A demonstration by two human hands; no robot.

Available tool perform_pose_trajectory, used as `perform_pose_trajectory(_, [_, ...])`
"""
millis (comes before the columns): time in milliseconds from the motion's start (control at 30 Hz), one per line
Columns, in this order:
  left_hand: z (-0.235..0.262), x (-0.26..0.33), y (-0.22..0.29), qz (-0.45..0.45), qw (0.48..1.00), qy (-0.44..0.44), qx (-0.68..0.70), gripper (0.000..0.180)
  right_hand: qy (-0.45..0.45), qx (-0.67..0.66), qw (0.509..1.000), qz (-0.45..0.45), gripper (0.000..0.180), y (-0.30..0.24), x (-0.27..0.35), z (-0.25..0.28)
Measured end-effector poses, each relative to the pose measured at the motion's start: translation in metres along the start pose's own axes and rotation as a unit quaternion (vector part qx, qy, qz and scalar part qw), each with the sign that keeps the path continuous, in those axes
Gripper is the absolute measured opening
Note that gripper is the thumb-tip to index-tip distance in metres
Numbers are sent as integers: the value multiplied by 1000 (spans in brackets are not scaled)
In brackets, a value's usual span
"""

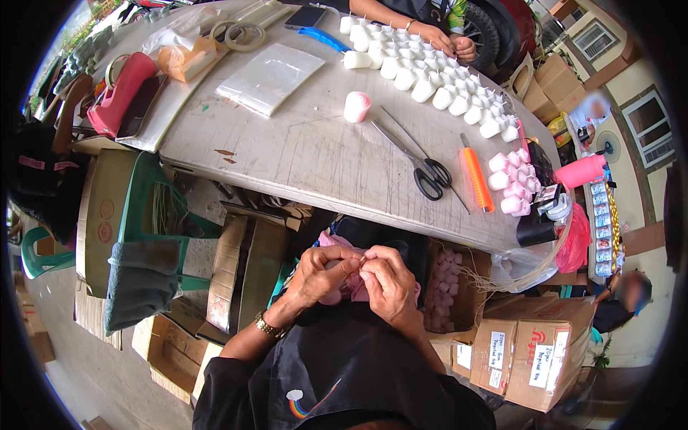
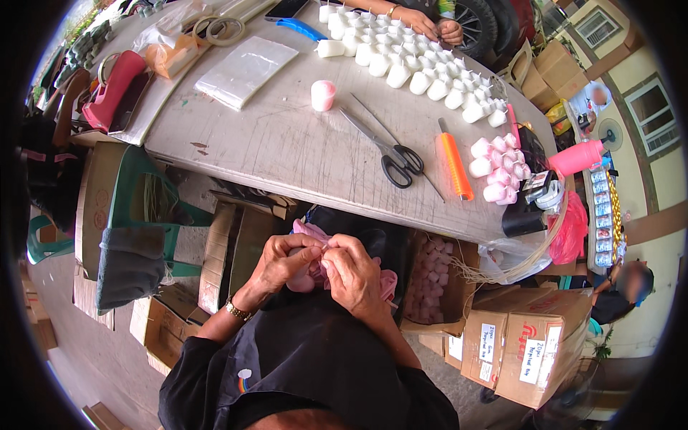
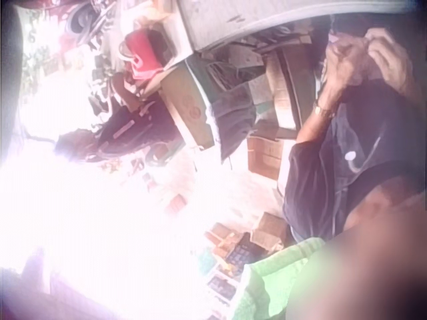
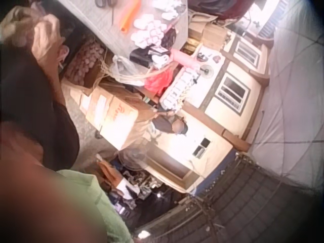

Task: The person repeatedly wraps pink fabric around small white foam balls, ties them with string, and trims the excess with scissors. The finished items are placed on the table alongside many similar white balls.

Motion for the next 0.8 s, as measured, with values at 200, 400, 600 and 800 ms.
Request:
perform_pose_trajectory(200, [-5, 6, 8, -49, 989, 2, -142, 17, 15, -87, 994, -68, 4, 0, 1, 0])
perform_pose_trajectory(400, [-13, 8, 9, -102, 969, 37, -224, 16, 34, -103, 987, -119, 7, 2, 3, 0])
perform_pose_trajectory(600, [-14, 7, 10, -134, 966, 56, -215, 18, 32, -104, 987, -120, 7, 5, 2, 0])
perform_pose_trajectory(800, [-12, 9, 10, -159, 953, 50, -254, 18, 12, -119, 985, -126, 9, 6, 1, 3])
Point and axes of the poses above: each hand's wrist, its own x-axis away from the middle knuckle, its own z-axis out of the back of the hand, y = z × x, the point moved 1 cm from there along -x, towards the middle knuckle, and after that the axes turned 1 degree about -y, right-handed, at the moved point
